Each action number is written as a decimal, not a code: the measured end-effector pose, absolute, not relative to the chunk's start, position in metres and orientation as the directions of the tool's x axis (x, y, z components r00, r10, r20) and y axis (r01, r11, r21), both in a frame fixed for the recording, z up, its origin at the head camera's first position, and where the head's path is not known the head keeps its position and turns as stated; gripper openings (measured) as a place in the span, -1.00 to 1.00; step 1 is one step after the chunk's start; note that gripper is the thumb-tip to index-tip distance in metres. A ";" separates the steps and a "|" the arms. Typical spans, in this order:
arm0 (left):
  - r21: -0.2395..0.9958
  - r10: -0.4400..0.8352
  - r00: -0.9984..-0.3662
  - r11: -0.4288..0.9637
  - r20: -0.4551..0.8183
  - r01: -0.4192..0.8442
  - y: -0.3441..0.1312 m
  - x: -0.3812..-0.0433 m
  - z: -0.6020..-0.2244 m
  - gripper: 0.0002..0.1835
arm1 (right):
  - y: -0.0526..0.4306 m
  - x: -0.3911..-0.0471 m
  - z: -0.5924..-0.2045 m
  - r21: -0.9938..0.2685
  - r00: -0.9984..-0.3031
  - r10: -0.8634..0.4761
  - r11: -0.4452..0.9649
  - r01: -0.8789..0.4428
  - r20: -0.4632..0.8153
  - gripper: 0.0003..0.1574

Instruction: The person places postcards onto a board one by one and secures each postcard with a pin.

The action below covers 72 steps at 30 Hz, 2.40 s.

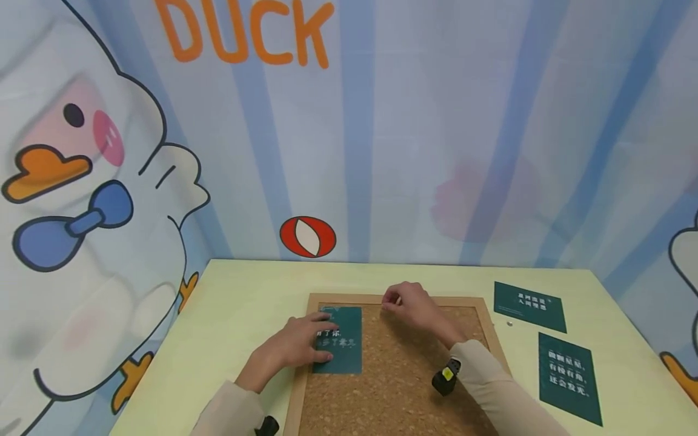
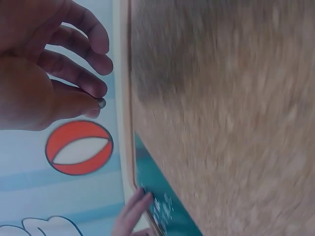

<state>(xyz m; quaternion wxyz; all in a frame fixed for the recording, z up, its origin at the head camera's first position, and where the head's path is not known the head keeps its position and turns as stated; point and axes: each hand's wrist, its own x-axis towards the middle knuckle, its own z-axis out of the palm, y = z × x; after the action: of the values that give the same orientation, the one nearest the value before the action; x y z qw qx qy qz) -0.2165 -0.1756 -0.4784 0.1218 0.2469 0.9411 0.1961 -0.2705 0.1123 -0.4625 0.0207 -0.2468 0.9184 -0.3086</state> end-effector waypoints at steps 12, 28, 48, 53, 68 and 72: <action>0.416 0.508 -0.850 0.809 -0.141 0.415 -0.176 -0.217 -0.477 -0.40 | 0.066 -0.275 -0.481 -0.600 -0.841 -0.533 0.646 -0.472 0.087 -0.87; 0.420 0.496 -0.855 0.815 -0.148 0.400 -0.174 -0.216 -0.474 -0.41 | 0.063 -0.277 -0.493 -0.555 -0.820 -0.554 0.641 -0.530 0.144 -0.83; 0.410 0.503 -0.852 0.814 -0.144 0.411 -0.174 -0.217 -0.477 -0.41 | 0.063 -0.286 -0.485 -0.622 -0.844 -0.534 0.641 -0.449 0.058 -0.88; 0.410 0.501 -0.853 0.816 -0.150 0.407 -0.174 -0.217 -0.476 -0.40 | 0.060 -0.290 -0.476 -0.637 -0.864 -0.503 0.674 -0.374 -0.025 -0.87; 0.416 0.510 -0.848 0.809 -0.144 0.415 -0.174 -0.217 -0.475 -0.41 | 0.048 -0.307 -0.463 -0.600 -0.876 -0.378 0.788 -0.135 -0.299 -0.86; 0.420 0.507 -0.850 0.809 -0.146 0.411 -0.174 -0.217 -0.474 -0.41 | 0.047 -0.310 -0.463 -0.608 -0.876 -0.355 0.788 -0.094 -0.325 -0.80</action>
<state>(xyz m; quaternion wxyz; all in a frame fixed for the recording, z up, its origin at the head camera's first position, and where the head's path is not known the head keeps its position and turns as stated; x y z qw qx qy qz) -0.2175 -0.1735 -0.4742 0.1267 0.2433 0.9427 0.1900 -0.3103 0.0467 -0.4625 0.2164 -0.1222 0.9205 -0.3015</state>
